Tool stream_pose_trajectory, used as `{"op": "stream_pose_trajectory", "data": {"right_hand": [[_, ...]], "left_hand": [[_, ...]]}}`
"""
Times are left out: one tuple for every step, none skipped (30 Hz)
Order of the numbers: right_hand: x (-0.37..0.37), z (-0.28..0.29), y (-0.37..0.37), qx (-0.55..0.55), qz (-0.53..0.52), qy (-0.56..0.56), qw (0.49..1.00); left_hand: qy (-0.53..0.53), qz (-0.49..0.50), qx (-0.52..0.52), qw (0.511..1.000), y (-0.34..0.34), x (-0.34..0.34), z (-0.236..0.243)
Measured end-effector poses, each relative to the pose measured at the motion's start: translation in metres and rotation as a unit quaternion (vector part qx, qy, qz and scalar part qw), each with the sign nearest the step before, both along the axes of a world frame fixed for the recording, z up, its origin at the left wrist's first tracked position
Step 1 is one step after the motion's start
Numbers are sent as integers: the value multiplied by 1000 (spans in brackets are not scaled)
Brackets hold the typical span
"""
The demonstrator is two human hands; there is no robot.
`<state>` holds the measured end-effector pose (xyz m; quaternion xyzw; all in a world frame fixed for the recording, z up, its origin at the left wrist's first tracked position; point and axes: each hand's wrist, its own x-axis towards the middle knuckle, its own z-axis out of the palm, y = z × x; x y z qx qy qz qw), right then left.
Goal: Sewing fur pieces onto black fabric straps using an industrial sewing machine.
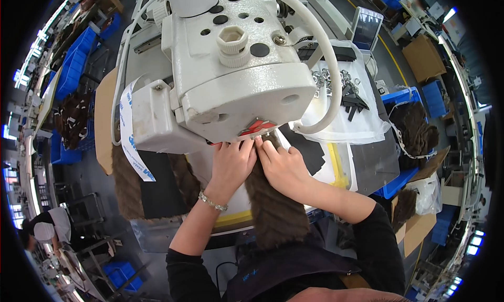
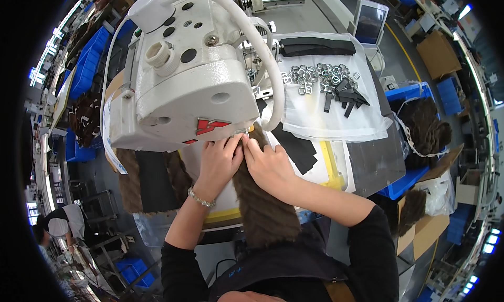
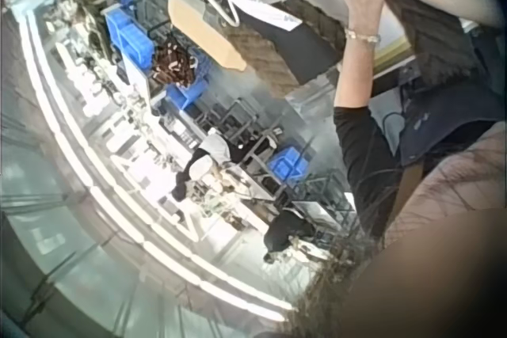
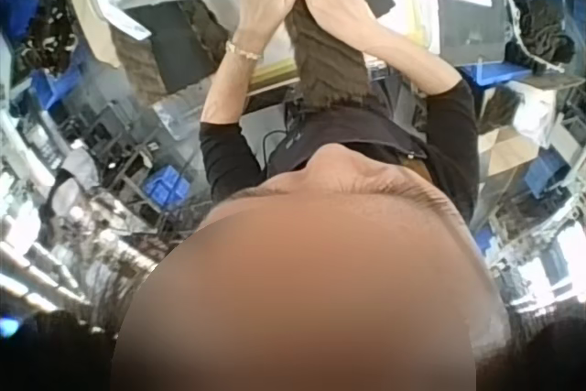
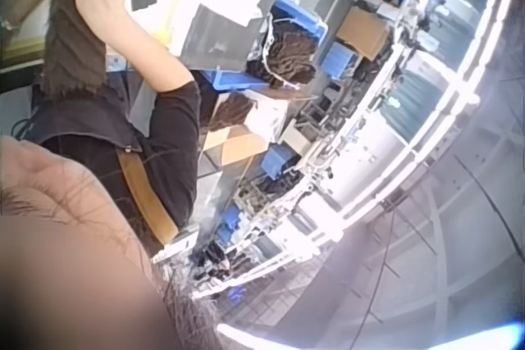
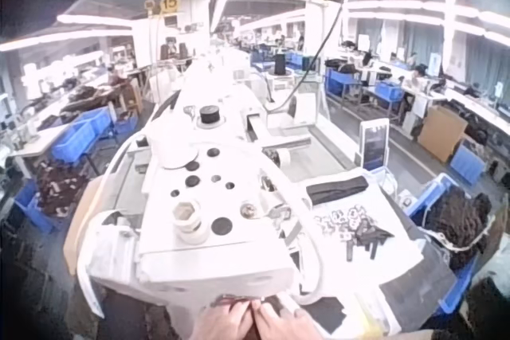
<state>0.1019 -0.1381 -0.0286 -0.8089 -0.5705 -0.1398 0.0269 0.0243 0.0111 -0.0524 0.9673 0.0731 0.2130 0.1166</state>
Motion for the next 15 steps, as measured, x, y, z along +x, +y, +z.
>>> {"op": "stream_pose_trajectory", "data": {"right_hand": [[-1, 1, 0, 3, 3, 5, 1000], [-1, 0, 0, 5, 5, 11, 1000], [-1, -1, 0, 5, 4, 12, 1000], [0, -1, -1, 0, 1, 15, 1000], [-1, -1, -1, -5, -2, 18, 1000], [-1, 0, -2, -6, -2, 19, 1000], [-1, 1, -2, -2, 1, 18, 1000], [0, 2, -1, 3, 4, 15, 1000], [0, 3, -1, 3, 3, 15, 1000], [0, 3, -1, 2, 5, 19, 1000], [0, 3, -1, 2, 7, 22, 1000], [1, 4, -1, 2, 6, 21, 1000], [2, 4, -1, 2, 5, 23, 1000], [3, 4, -2, 2, 4, 24, 1000], [4, 3, -1, 2, 3, 24, 1000]], "left_hand": [[-18, -7, 8, 1000, 1, 0, 0], [-17, -7, 7, 1000, 0, 0, -1], [-21, -11, 11, 1000, 0, 1, -1], [-24, -15, 14, 999, -1, 1, -1], [-23, -15, 14, 1000, -2, 0, 0], [-23, -17, 15, 999, -2, 0, 2], [-22, -19, 17, 999, -3, -1, 2], [-22, -19, 16, 999, -3, -1, 4], [-24, -20, 16, 999, -2, -1, 5], [-25, -21, 15, 999, -2, -2, 5], [-26, -22, 15, 999, -2, -2, 5], [-14, -22, 12, 1000, -3, -3, 5], [-3, -22, 9, 1000, -3, -4, 5], [-3, -23, 9, 1000, -3, -3, 6], [-13, -24, 9, 1000, -3, -3, 7]]}}
